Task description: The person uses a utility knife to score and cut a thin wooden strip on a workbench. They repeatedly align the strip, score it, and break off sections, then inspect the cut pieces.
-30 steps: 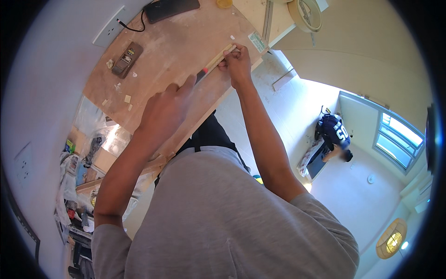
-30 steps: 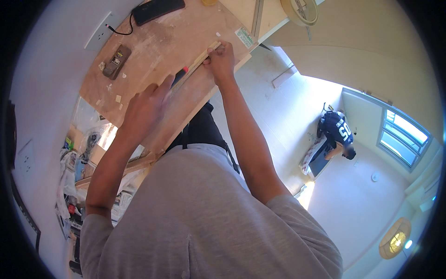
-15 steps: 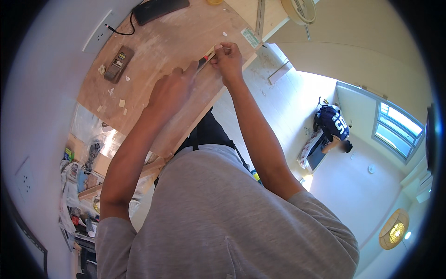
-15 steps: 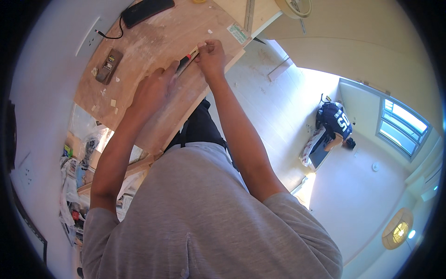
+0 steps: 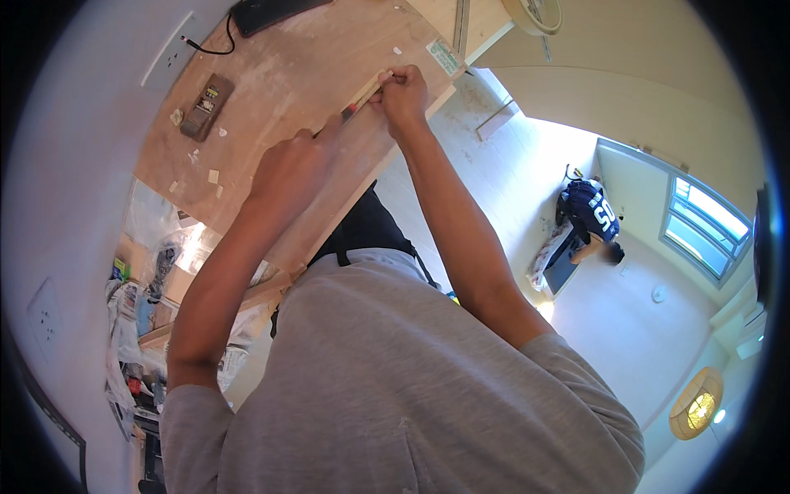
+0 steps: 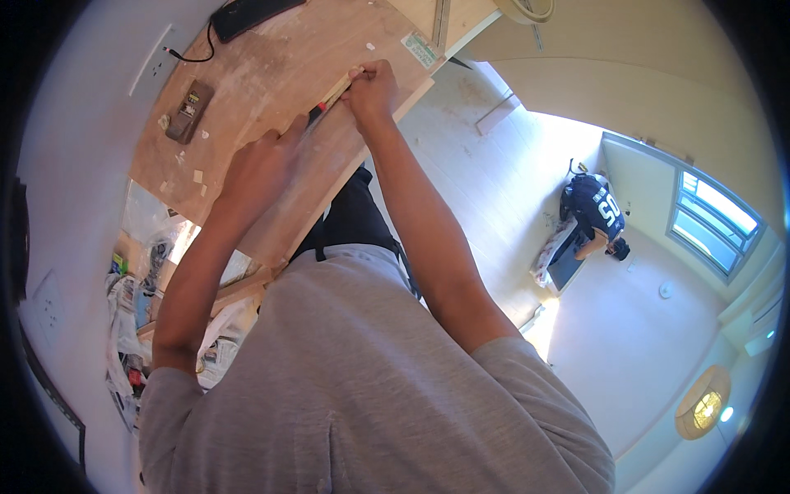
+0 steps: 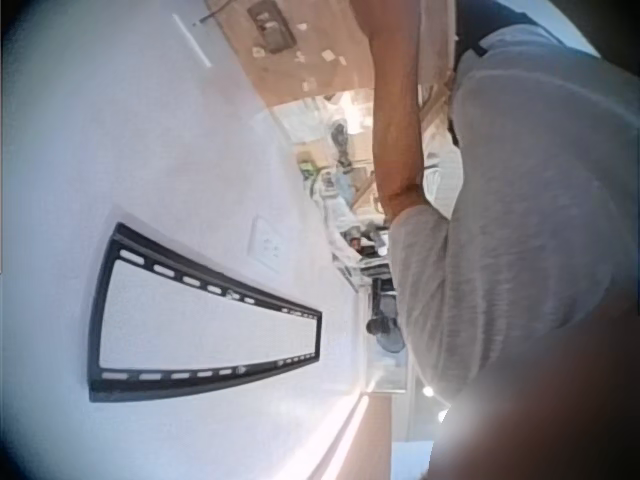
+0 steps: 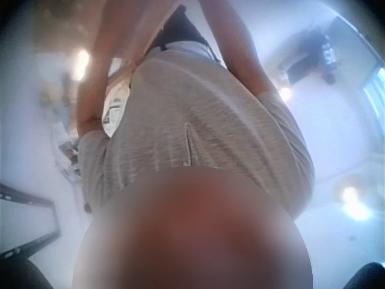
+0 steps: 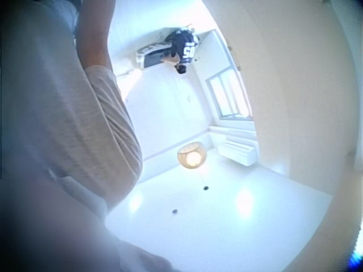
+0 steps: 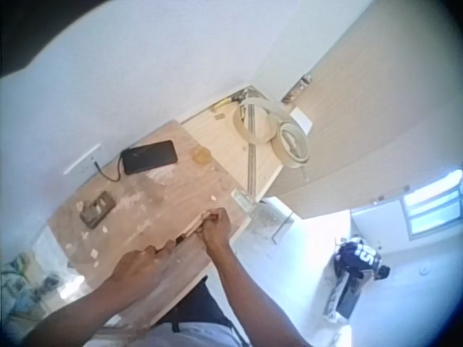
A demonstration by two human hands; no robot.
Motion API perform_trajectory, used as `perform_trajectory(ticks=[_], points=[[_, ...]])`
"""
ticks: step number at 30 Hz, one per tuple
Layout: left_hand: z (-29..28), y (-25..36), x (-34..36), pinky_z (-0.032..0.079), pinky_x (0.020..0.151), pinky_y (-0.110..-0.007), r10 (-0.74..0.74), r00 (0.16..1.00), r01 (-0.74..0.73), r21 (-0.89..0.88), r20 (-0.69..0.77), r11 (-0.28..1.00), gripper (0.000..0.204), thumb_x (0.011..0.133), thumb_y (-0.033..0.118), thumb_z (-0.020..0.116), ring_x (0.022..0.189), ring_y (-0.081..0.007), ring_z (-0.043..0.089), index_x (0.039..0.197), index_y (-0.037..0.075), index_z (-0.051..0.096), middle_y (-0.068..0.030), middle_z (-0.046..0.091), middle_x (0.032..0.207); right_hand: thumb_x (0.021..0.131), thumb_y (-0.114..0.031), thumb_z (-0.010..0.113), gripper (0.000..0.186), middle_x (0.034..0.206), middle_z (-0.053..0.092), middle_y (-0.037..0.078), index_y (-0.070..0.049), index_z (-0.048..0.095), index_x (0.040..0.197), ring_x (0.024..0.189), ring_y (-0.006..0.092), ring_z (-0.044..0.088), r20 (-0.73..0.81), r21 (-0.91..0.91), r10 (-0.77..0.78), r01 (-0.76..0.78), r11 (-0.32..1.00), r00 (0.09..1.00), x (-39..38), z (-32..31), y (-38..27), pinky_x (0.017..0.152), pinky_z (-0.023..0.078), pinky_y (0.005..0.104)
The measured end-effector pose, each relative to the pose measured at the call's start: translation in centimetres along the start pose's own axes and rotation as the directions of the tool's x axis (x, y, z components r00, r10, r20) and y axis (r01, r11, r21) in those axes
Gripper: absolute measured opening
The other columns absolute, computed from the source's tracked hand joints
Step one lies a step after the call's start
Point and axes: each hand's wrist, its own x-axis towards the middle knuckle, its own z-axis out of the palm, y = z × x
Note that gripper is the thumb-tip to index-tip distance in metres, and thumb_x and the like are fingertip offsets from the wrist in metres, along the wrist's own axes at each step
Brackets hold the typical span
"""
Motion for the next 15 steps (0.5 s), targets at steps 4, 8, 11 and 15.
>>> perform_trajectory(ticks=[4,8,11,15], points=[[-0.3,-0.9,-2.7,0.06,0.072,-0.051,-0.003,1.0,0.003,0.005,0.008,1.0,0.051,0.099,0.016,0.057,0.081,-0.0416,0.073,0.15,0.011,0.05,-0.0234,0.07,0.095,0.102,-0.011,0.068,0.019,0.094,0.066,0.009,0.001,0.06,0.114,0.065,0.0159,0.067,0.009,0.018,0.004,-0.004,1.0,1.0,0.0,0.0,0.0,0.058,0.058,0.0306],[0.3,-0.7,-3.1,0.06,0.071,-0.05,-0.012,1.0,0.011,0.049,0.002,0.999,0.051,0.098,0.015,0.059,0.08,-0.0403,0.074,0.148,0.01,0.051,-0.0231,0.07,0.095,0.1,-0.012,0.071,0.028,0.094,0.065,0.009,0.001,0.058,0.121,0.066,0.0155,0.066,0.02,0.007,-0.015,0.015,1.0,1.0,-0.2,-0.2,0.2,0.059,0.059,0.0311],[0.4,-0.6,-2.7,0.06,0.071,-0.05,-0.034,0.999,0.034,0.007,-0.043,0.999,0.051,0.097,0.015,0.061,0.079,-0.0401,0.074,0.148,0.01,0.052,-0.023,0.07,0.095,0.098,-0.012,0.074,0.044,0.094,0.063,0.009,0.0,0.052,0.135,0.066,0.0151,0.064,0.057,0.032,-0.087,0.085,0.996,0.995,-0.9,-0.3,0.6,0.059,0.059,0.0311],[0.1,-0.2,-0.9,0.062,0.069,-0.049,0.063,0.994,-0.06,0.032,-0.088,0.998,0.048,0.098,0.013,0.056,0.081,-0.0398,0.075,0.145,0.004,0.05,-0.0239,0.069,0.094,0.097,-0.009,0.074,0.067,0.095,0.063,0.011,-0.004,0.035,0.152,0.065,0.0152,0.062,0.134,-0.014,-0.121,0.124,0.992,0.984,-0.7,-1.1,0.4,0.058,0.06,0.0323]])
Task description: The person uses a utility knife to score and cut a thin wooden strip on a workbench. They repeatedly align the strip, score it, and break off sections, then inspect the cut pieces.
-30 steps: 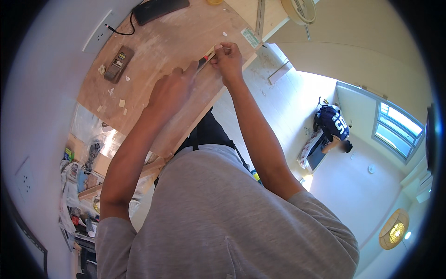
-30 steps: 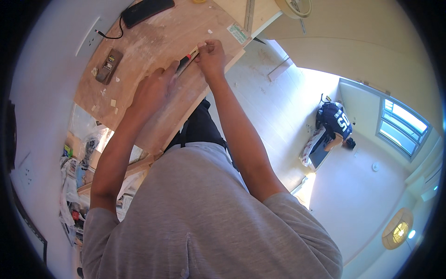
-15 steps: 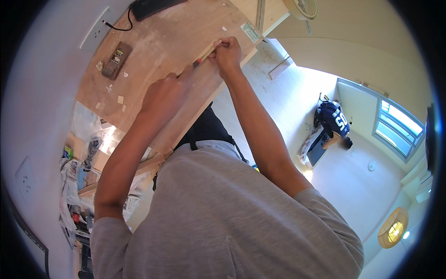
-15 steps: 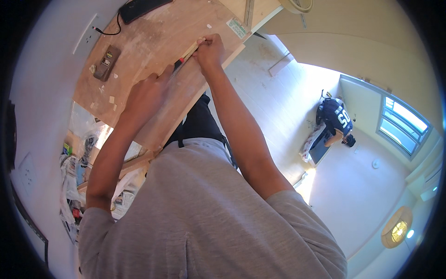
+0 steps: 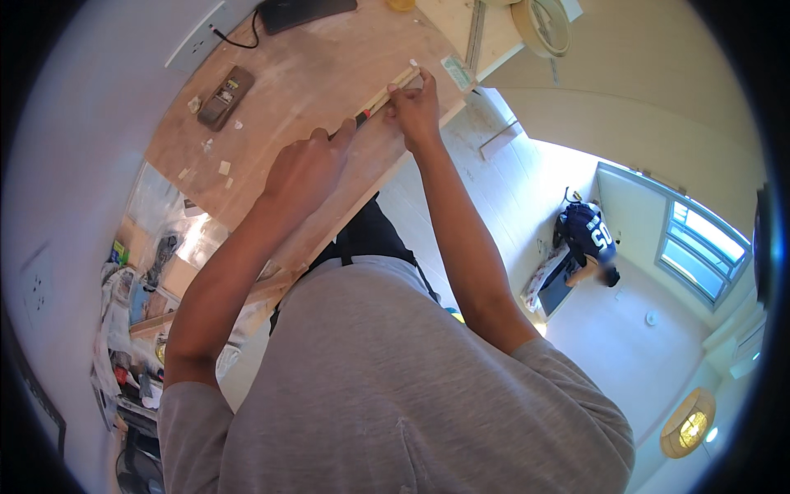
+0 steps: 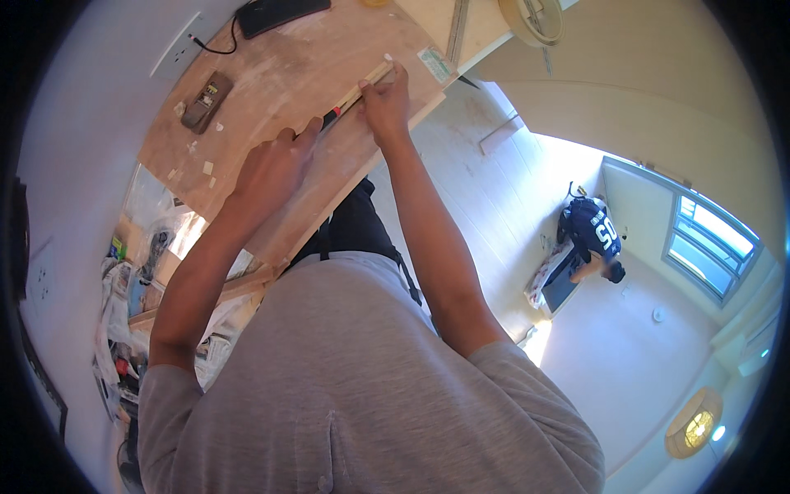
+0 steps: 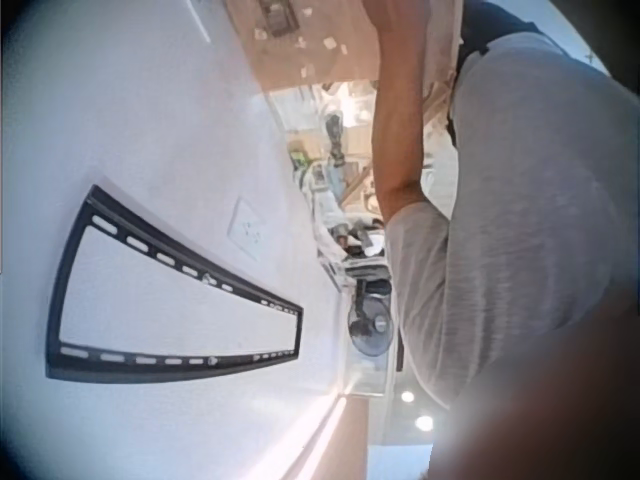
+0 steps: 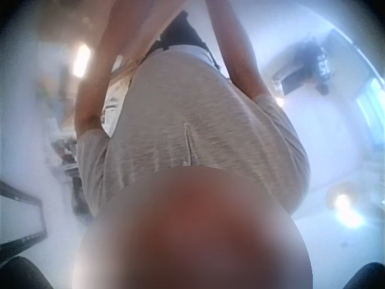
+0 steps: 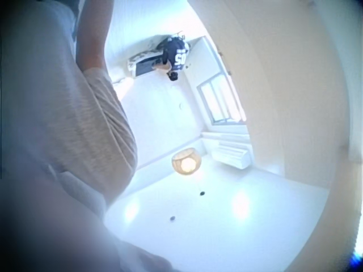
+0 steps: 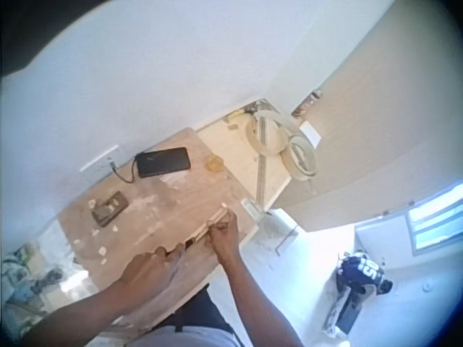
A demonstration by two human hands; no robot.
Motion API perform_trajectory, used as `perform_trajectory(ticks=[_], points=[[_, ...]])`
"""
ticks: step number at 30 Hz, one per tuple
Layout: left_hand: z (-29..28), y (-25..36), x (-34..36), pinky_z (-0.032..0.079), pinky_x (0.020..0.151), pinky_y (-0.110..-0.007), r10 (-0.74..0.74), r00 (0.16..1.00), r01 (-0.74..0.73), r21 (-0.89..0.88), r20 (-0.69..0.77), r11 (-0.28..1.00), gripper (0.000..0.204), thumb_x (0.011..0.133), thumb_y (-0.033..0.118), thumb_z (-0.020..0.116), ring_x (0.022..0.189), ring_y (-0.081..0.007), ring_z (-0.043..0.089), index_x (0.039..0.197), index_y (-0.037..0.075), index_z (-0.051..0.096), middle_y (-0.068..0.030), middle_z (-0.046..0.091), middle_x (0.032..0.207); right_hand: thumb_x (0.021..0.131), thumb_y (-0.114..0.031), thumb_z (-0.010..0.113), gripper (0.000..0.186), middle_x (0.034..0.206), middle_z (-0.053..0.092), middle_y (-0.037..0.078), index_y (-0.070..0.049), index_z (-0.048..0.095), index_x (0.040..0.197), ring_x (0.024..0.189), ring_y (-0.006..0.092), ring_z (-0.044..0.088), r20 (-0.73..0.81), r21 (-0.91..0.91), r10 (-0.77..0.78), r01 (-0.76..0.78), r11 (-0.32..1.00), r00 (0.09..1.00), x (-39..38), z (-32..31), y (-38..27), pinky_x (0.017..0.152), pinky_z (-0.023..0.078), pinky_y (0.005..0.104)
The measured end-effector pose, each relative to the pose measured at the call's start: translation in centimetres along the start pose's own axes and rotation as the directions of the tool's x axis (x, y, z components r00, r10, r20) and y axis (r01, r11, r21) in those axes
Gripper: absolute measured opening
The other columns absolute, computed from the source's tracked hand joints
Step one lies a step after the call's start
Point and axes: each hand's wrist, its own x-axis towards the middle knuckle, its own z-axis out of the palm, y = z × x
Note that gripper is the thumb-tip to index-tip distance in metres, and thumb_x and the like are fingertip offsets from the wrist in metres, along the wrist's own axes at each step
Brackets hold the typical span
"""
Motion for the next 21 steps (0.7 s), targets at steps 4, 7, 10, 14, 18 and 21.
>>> perform_trajectory(ticks=[4,7,10,14,18,21], points=[[-0.1,0.1,0.8,0.061,0.072,-0.05,-0.008,0.999,0.009,-0.024,0.033,1.0,0.049,0.099,0.013,0.054,0.084,-0.041,0.075,0.146,0.004,0.049,-0.026,0.07,0.097,0.097,-0.004,0.069,0.071,0.093,0.063,0.013,-0.006,0.027,0.155,0.062,0.0172,0.064,0.036,0.076,0.07,-0.073,0.994,0.997,0.7,0.0,-0.4,0.055,0.059,0.0348],[0.0,-0.1,0.5,0.061,0.074,-0.051,-0.014,0.998,0.017,-0.046,0.054,0.999,0.049,0.099,0.013,0.054,0.086,-0.0417,0.075,0.147,0.004,0.048,-0.0263,0.07,0.097,0.098,0.0,0.066,0.068,0.093,0.063,0.013,-0.006,0.028,0.154,0.059,0.0188,0.064,-0.021,0.095,0.098,-0.095,0.991,0.995,0.7,1.1,-0.6,0.054,0.06,0.0358],[0.2,-0.4,0.5,0.061,0.075,-0.051,0.009,0.999,-0.008,-0.025,0.045,1.0,0.049,0.099,0.013,0.054,0.086,-0.0417,0.075,0.147,0.004,0.048,-0.0263,0.07,0.097,0.097,0.002,0.064,0.065,0.093,0.062,0.013,-0.006,0.03,0.152,0.058,0.0192,0.064,-0.08,0.094,0.104,-0.097,0.991,0.991,0.8,1.6,-0.8,0.053,0.06,0.0359],[0.1,-0.6,-0.8,0.06,0.075,-0.051,-0.046,0.994,0.048,-0.019,0.104,0.999,0.055,0.098,0.014,0.058,0.085,-0.0419,0.074,0.152,0.011,0.047,-0.0242,0.07,0.098,0.097,0.003,0.065,0.065,0.095,0.06,0.012,-0.006,0.031,0.152,0.057,0.0194,0.064,-0.096,0.104,0.13,-0.12,0.987,0.987,0.5,1.6,-0.8,0.053,0.06,0.0365],[-0.4,-0.8,-3.5,0.06,0.073,-0.051,-0.116,0.978,0.113,0.026,0.172,0.993,0.054,0.099,0.016,0.059,0.084,-0.041,0.074,0.151,0.011,0.047,-0.0234,0.07,0.097,0.097,0.002,0.066,0.071,0.096,0.058,0.011,-0.005,0.027,0.156,0.057,0.0195,0.063,-0.083,0.099,0.117,-0.109,0.989,0.99,0.5,1.5,-0.9,0.053,0.06,0.0368],[-0.3,-0.8,-4.0,0.06,0.073,-0.05,-0.111,0.983,0.106,0.04,0.143,0.994,0.052,0.1,0.018,0.059,0.083,-0.0399,0.074,0.15,0.011,0.048,-0.0229,0.07,0.096,0.097,0.0,0.068,0.078,0.097,0.059,0.012,-0.003,0.02,0.159,0.058,0.0193,0.064,-0.084,0.13,0.087,-0.076,0.989,0.993,0.0,1.4,-0.9,0.054,0.06,0.0357]])
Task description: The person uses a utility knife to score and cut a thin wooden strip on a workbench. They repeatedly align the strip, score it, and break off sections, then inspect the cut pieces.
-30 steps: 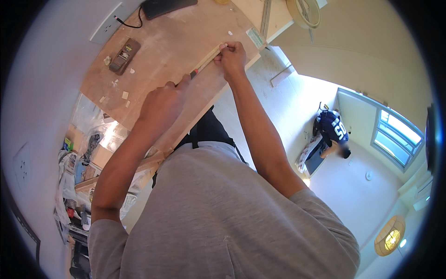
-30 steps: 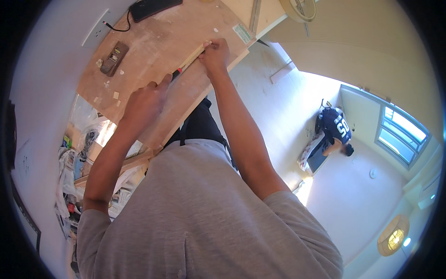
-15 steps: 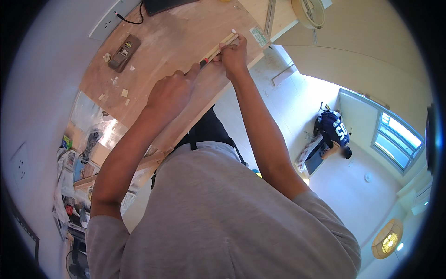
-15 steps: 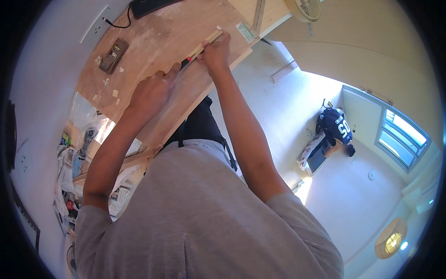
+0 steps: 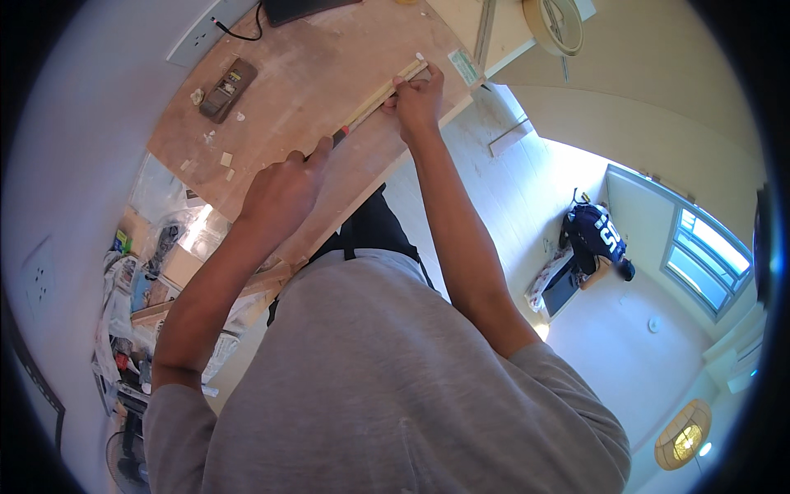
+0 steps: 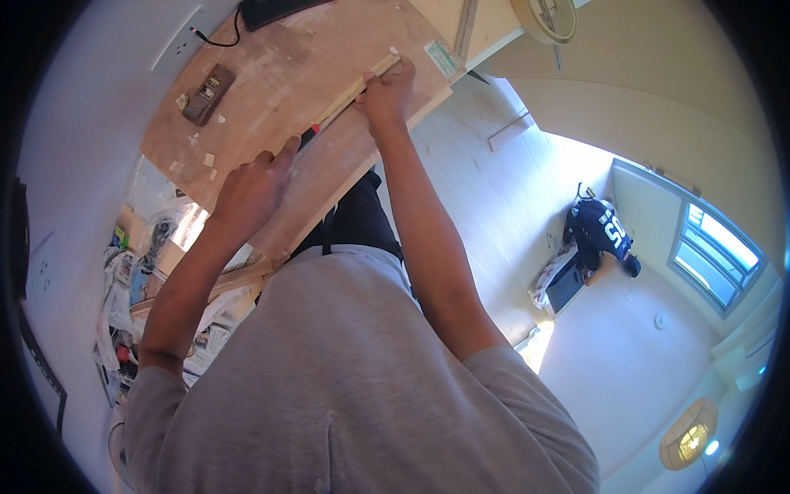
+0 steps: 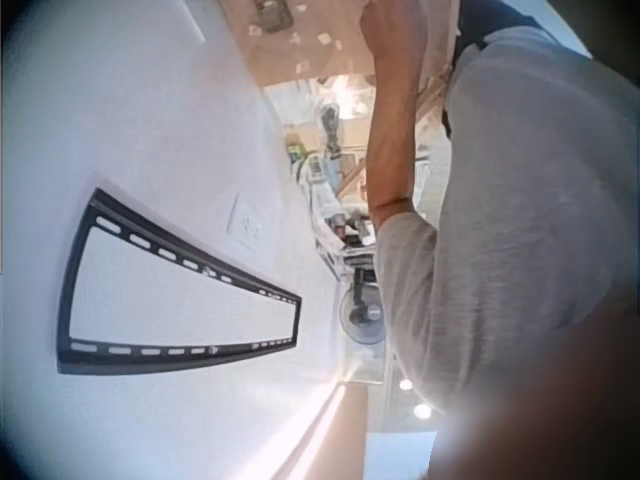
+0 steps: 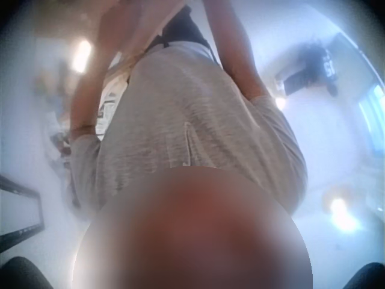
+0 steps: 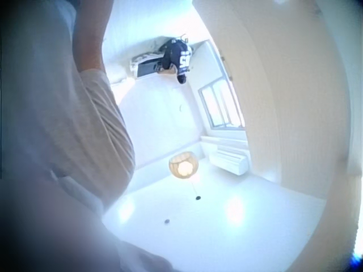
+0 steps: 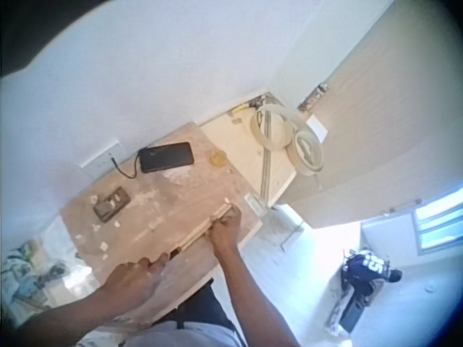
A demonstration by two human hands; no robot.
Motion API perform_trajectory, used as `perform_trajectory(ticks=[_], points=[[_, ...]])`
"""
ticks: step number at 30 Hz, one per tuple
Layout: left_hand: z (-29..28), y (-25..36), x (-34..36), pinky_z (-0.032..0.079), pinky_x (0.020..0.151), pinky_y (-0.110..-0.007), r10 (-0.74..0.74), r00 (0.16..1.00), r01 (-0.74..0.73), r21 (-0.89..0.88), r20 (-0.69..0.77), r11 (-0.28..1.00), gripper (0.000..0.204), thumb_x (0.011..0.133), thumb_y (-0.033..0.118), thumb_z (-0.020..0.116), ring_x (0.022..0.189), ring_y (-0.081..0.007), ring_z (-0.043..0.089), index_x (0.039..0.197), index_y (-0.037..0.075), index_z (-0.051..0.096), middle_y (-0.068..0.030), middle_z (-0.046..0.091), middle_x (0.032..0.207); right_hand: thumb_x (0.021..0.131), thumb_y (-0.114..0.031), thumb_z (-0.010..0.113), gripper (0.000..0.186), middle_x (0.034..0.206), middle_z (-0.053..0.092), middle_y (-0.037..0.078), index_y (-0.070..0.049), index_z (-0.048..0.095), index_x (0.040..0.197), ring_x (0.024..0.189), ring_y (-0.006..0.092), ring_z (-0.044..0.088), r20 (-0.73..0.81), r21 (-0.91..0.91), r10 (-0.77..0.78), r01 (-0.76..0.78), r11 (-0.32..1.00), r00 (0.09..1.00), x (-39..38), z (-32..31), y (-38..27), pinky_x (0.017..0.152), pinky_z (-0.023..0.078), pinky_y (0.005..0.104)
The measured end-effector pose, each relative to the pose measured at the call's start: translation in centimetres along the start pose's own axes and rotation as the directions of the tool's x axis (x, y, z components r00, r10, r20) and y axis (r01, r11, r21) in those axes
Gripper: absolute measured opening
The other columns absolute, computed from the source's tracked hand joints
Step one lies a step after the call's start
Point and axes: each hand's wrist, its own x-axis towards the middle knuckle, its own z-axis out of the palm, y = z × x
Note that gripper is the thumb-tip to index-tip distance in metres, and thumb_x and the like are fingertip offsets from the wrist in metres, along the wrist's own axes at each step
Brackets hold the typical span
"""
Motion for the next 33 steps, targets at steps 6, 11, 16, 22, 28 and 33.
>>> perform_trajectory(ticks=[6,11,16,22,28,33], points=[[-0.2,0.3,0.5,0.06,0.074,-0.05,0.002,1.0,-0.003,-0.021,-0.016,1.0,0.05,0.102,0.019,0.057,0.083,-0.0391,0.074,0.151,0.012,0.047,-0.0225,0.07,0.096,0.097,-0.005,0.073,0.079,0.095,0.065,0.016,0.005,0.018,0.153,0.06,0.0196,0.067,0.098,-0.083,-0.008,0.016,0.996,0.995,-3.4,-0.2,1.2,0.055,0.058,0.0326],[0.1,0.4,0.2,0.06,0.074,-0.05,-0.018,1.0,0.019,-0.044,0.014,0.999,0.05,0.102,0.019,0.056,0.083,-0.0403,0.074,0.151,0.012,0.047,-0.023,0.07,0.097,0.097,-0.005,0.072,0.049,0.093,0.065,0.019,0.006,0.035,0.127,0.059,0.0198,0.066,0.102,-0.005,0.083,-0.083,0.997,0.991,-2.7,0.9,1.4,0.051,0.056,0.0314],[0.7,-1.0,-0.9,0.06,0.072,-0.051,0.02,1.0,-0.02,-0.051,-0.002,0.998,0.054,0.098,0.014,0.057,0.083,-0.0415,0.074,0.151,0.011,0.047,-0.0236,0.07,0.098,0.096,-0.003,0.071,0.041,0.096,0.063,0.018,0.002,0.038,0.12,0.058,0.0203,0.065,-0.006,-0.054,0.074,-0.074,0.996,0.997,-2.5,1.9,2.2,0.048,0.057,0.0325],[1.0,-1.9,-4.3,0.06,0.071,-0.05,-0.048,0.998,0.05,-0.04,0.029,0.998,0.054,0.095,0.011,0.059,0.081,-0.0405,0.074,0.148,0.01,0.051,-0.0222,0.069,0.096,0.094,-0.004,0.073,0.045,0.1,0.061,0.017,0.001,0.039,0.123,0.06,0.0203,0.065,0.001,-0.03,0.079,-0.079,0.996,0.997,-2.3,1.9,2.4,0.049,0.058,0.0339],[0.7,-1.0,-1.5,0.06,0.068,-0.049,0.035,0.995,-0.04,-0.057,-0.09,0.998,0.053,0.096,0.012,0.059,0.079,-0.0406,0.074,0.148,0.008,0.051,-0.0219,0.069,0.094,0.096,-0.012,0.076,0.051,0.094,0.063,0.016,0.003,0.038,0.125,0.059,0.0192,0.065,-0.004,0.0,0.019,-0.019,1.0,1.0,-1.5,1.0,0.8,0.05,0.059,0.0354],[0.9,0.3,0.1,0.061,0.068,-0.049,0.006,0.997,-0.012,-0.081,-0.076,0.997,0.053,0.098,0.014,0.059,0.08,-0.0409,0.074,0.149,0.006,0.049,-0.0228,0.069,0.094,0.099,-0.019,0.075,0.042,0.081,0.064,0.013,0.003,0.044,0.117,0.055,0.0191,0.065,0.101,-0.154,0.103,-0.087,0.984,0.99,-2.6,1.1,0.9,0.047,0.055,0.0356]])
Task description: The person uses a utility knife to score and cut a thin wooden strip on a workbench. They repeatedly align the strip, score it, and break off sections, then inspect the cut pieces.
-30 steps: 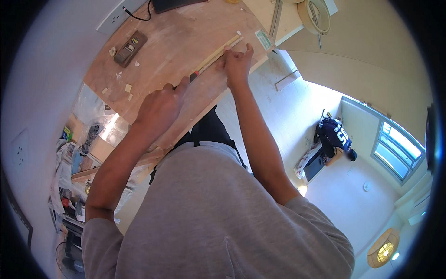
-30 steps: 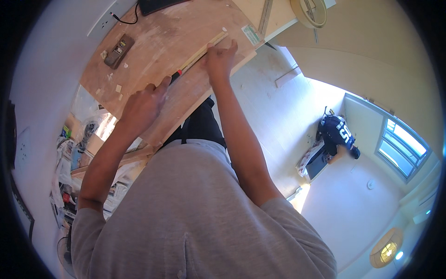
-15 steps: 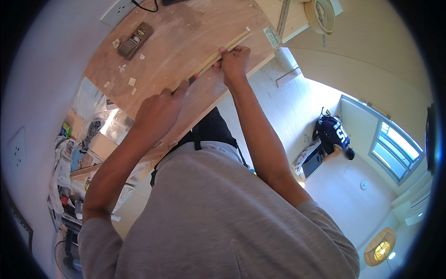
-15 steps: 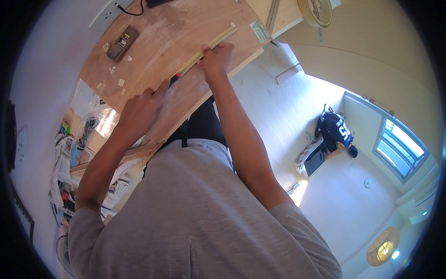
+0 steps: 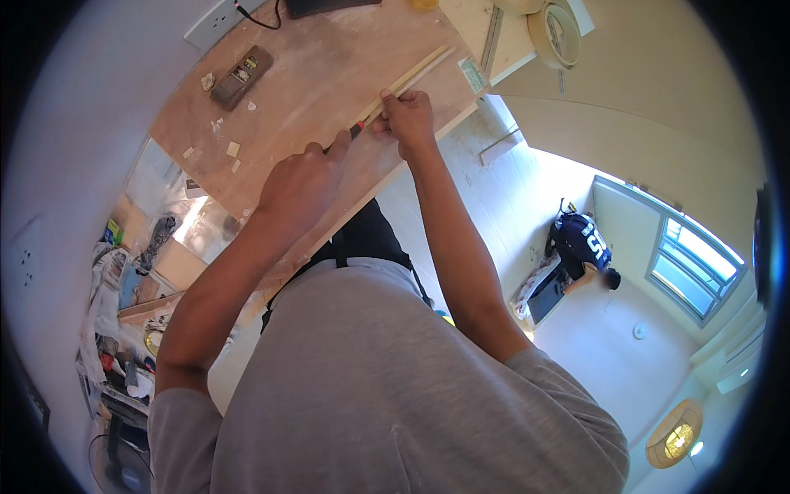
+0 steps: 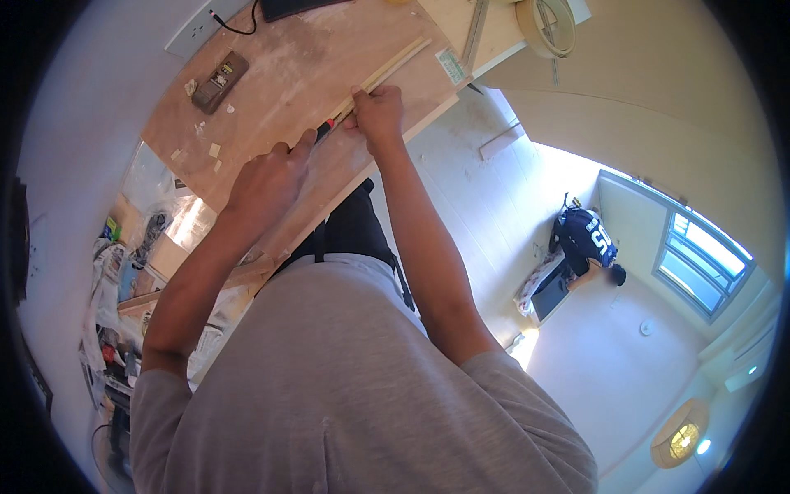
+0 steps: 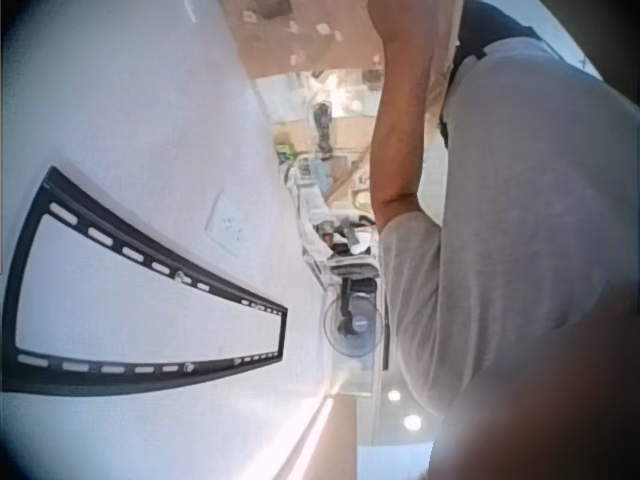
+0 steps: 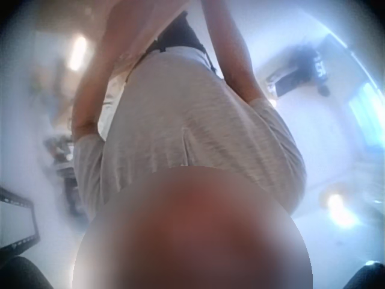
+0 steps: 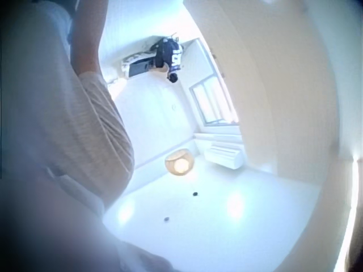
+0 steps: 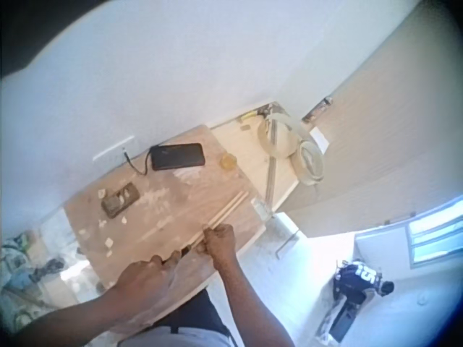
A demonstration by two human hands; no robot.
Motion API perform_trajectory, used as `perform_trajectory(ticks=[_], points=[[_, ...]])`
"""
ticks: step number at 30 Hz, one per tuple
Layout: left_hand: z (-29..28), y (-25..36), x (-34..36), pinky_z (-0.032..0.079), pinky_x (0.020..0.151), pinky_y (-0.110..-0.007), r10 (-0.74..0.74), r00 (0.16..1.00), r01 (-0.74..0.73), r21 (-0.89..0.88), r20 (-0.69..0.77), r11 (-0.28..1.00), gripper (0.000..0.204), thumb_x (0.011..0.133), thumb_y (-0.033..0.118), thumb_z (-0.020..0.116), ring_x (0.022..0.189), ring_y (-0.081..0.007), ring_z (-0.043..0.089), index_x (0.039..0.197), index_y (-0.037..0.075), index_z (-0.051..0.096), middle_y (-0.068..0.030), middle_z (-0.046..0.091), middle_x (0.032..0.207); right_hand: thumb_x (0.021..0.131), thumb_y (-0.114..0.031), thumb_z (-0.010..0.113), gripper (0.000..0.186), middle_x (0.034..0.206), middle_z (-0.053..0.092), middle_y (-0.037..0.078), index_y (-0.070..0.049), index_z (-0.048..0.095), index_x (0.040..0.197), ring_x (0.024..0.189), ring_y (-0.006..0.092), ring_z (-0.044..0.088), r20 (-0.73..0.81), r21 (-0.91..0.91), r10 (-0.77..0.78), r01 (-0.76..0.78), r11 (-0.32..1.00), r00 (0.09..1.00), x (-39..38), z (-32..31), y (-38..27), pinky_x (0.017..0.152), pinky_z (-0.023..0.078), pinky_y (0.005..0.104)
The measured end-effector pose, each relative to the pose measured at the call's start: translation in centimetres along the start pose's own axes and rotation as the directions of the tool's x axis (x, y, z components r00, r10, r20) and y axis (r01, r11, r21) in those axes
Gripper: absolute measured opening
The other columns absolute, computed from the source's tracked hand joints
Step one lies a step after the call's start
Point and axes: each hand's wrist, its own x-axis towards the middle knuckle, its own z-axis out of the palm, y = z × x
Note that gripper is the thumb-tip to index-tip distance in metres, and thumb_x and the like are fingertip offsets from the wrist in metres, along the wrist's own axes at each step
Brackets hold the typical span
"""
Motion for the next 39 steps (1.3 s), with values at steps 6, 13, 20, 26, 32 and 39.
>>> perform_trajectory(ticks=[6,13,20,26,32,39], points=[[0.7,0.0,-0.3,0.061,0.07,-0.049,-0.026,1.0,0.026,-0.03,0.013,0.999,0.055,0.097,0.013,0.058,0.081,-0.0406,0.075,0.151,0.006,0.047,-0.0236,0.07,0.096,0.102,-0.021,0.071,0.031,0.071,0.063,0.011,0.0,0.048,0.103,0.05,0.0198,0.063,0.031,-0.053,0.048,-0.046,0.998,0.998,0.5,0.4,0.2,0.044,0.051,0.0351],[0.3,-1.5,-3.4,0.061,0.066,-0.048,-0.041,0.998,0.04,0.009,0.053,0.999,0.056,0.096,0.01,0.058,0.077,-0.0395,0.074,0.151,0.006,0.047,-0.0229,0.07,0.092,0.1,-0.016,0.072,0.032,0.077,0.063,0.012,0.002,0.047,0.11,0.052,0.0197,0.064,-0.09,0.025,0.037,-0.035,0.999,0.995,0.3,1.5,1.1,0.045,0.053,0.0329],[0.9,-2.1,-7.0,0.061,0.063,-0.048,-0.032,0.999,0.032,-0.018,-0.004,0.999,0.053,0.095,0.01,0.061,0.069,-0.0383,0.073,0.147,0.005,0.051,-0.0205,0.068,0.088,0.102,-0.025,0.072,0.037,0.073,0.062,0.009,0.0,0.046,0.111,0.054,0.0193,0.064,-0.036,0.094,0.01,-0.007,0.996,0.999,-1.2,0.8,1.0,0.047,0.052,0.0328],[0.4,-1.2,-4.6,0.061,0.065,-0.047,0.004,1.0,-0.003,0.026,-0.026,1.0,0.051,0.097,0.012,0.06,0.074,-0.0371,0.074,0.146,0.004,0.05,-0.0201,0.067,0.088,0.1,-0.028,0.074,0.044,0.08,0.068,0.013,0.001,0.045,0.117,0.058,0.0204,0.068,0.088,0.025,-0.039,0.036,0.999,0.995,-3.7,1.3,1.9,0.05,0.053,0.0317],[0.6,-0.5,-2.3,0.061,0.068,-0.048,-0.008,0.998,0.008,-0.009,-0.061,1.0,0.052,0.097,0.012,0.058,0.077,-0.038,0.074,0.148,0.003,0.048,-0.0215,0.068,0.09,0.099,-0.024,0.074,0.039,0.077,0.067,0.013,0.0,0.045,0.11,0.057,0.0208,0.068,0.114,-0.087,0.021,-0.011,0.996,0.993,-1.9,0.9,1.2,0.049,0.053,0.0324],[0.9,-0.7,-3.5,0.061,0.068,-0.048,-0.066,0.998,0.066,-0.052,0.008,0.996,0.057,0.095,0.01,0.06,0.078,-0.0376,0.075,0.15,0.004,0.046,-0.0223,0.069,0.092,0.1,-0.019,0.074,0.035,0.071,0.064,0.012,0.001,0.045,0.105,0.053,0.0205,0.065,0.098,-0.088,0.055,-0.047,0.995,0.994,-1.5,1.6,1.0,0.046,0.051,0.0327]])
